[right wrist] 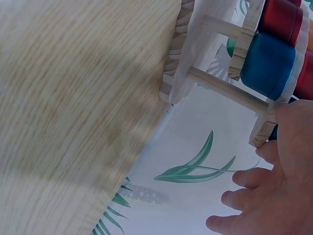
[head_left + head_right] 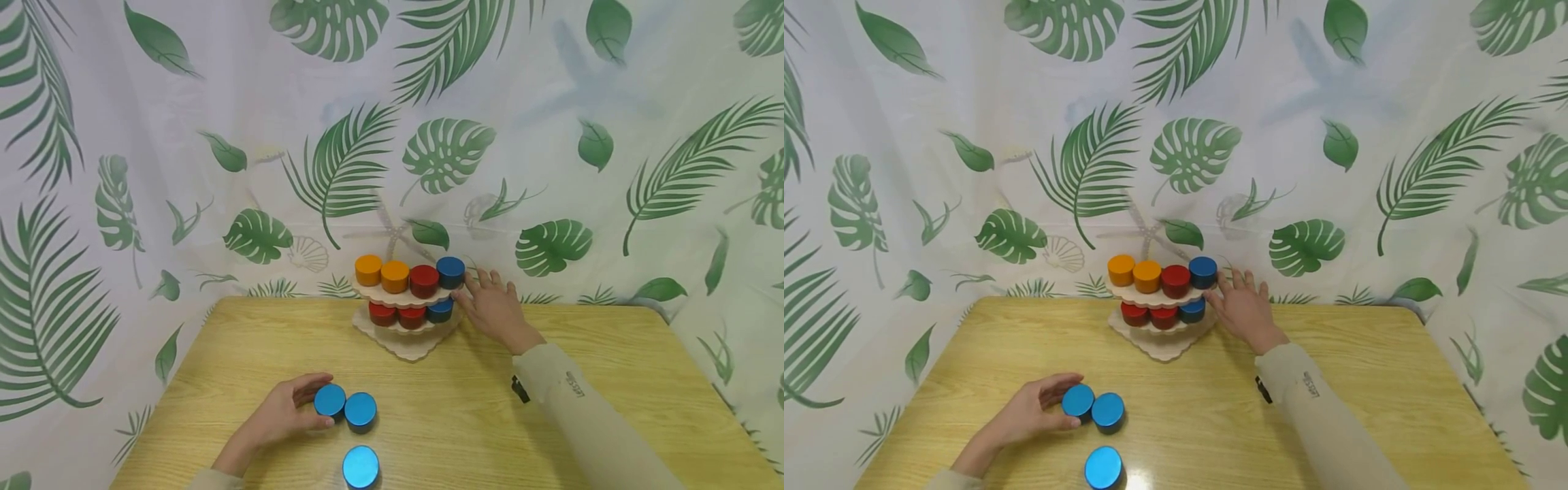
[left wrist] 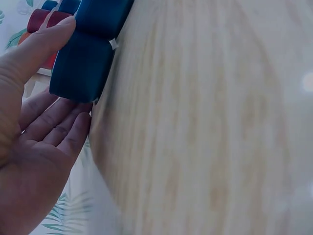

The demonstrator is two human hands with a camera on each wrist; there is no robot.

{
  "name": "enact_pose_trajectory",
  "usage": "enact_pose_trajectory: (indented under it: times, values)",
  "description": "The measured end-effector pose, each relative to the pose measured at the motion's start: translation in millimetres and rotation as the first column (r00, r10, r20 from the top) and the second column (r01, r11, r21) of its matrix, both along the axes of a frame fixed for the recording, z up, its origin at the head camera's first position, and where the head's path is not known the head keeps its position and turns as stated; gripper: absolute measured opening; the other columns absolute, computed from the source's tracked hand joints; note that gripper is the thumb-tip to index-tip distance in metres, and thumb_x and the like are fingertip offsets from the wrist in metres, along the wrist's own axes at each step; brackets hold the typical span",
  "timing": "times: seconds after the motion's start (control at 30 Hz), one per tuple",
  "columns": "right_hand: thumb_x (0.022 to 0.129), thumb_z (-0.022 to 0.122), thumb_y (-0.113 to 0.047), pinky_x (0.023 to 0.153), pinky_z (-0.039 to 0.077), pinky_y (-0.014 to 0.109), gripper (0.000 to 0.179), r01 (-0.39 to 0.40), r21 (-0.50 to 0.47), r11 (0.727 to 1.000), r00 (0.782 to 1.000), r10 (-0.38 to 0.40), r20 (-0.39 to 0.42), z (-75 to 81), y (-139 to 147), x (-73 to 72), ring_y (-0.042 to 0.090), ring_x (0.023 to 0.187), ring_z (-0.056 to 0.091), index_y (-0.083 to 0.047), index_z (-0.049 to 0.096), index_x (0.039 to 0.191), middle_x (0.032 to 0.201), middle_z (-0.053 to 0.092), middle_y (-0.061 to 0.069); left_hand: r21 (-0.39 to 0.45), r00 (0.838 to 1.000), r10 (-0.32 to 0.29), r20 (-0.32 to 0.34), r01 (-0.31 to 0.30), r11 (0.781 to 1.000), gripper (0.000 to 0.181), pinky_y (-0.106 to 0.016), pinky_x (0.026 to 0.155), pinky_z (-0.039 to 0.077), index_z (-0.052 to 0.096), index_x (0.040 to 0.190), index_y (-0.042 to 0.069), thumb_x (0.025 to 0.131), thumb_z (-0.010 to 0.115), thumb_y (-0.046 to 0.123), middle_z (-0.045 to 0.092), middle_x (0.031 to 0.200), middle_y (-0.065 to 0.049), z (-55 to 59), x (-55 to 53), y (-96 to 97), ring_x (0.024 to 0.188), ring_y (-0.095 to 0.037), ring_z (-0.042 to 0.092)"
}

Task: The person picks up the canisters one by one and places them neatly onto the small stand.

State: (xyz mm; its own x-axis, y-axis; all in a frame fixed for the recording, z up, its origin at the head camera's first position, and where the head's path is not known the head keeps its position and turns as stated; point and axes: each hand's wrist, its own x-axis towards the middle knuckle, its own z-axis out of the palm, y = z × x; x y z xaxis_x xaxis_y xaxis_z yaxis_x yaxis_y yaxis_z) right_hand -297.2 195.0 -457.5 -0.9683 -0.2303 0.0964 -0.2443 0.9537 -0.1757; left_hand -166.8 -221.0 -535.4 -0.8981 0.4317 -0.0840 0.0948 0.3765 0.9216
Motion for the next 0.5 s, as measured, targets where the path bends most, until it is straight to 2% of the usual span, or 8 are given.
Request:
enact_pose_trajectory:
  times: [0.33,0.5]
  values:
    - [0.114,0.036,-0.048,0.118,0.026,0.078,0.068,0.004,0.003,1.0,1.0,-0.004,0.0,0.4,-0.9,0.5,0.057,0.154,0.029,0.0,0.039,0.161,0.165,0.035,0.034,-0.029,0.999,0.006,-0.047,-0.007,1.0,0.072,-0.044,0.116,0.046,0.059,0.147,0.005,0.086,0.09,0.028,0.064,0.147,-0.014,-3.1,4.0,1.6,0.14,-0.038,0.059]
    - [0.114,0.036,-0.048,0.118,0.028,0.077,0.068,0.002,0.014,1.0,1.0,-0.002,-0.012,0.8,-1.1,0.7,0.057,0.153,0.03,0.001,0.039,0.161,0.164,0.037,0.034,-0.039,0.999,0.027,-0.04,-0.028,0.999,0.071,-0.048,0.117,0.045,0.061,0.146,0.007,0.085,0.09,0.029,0.065,0.146,-0.013,-2.0,3.9,3.3,0.141,-0.038,0.058]
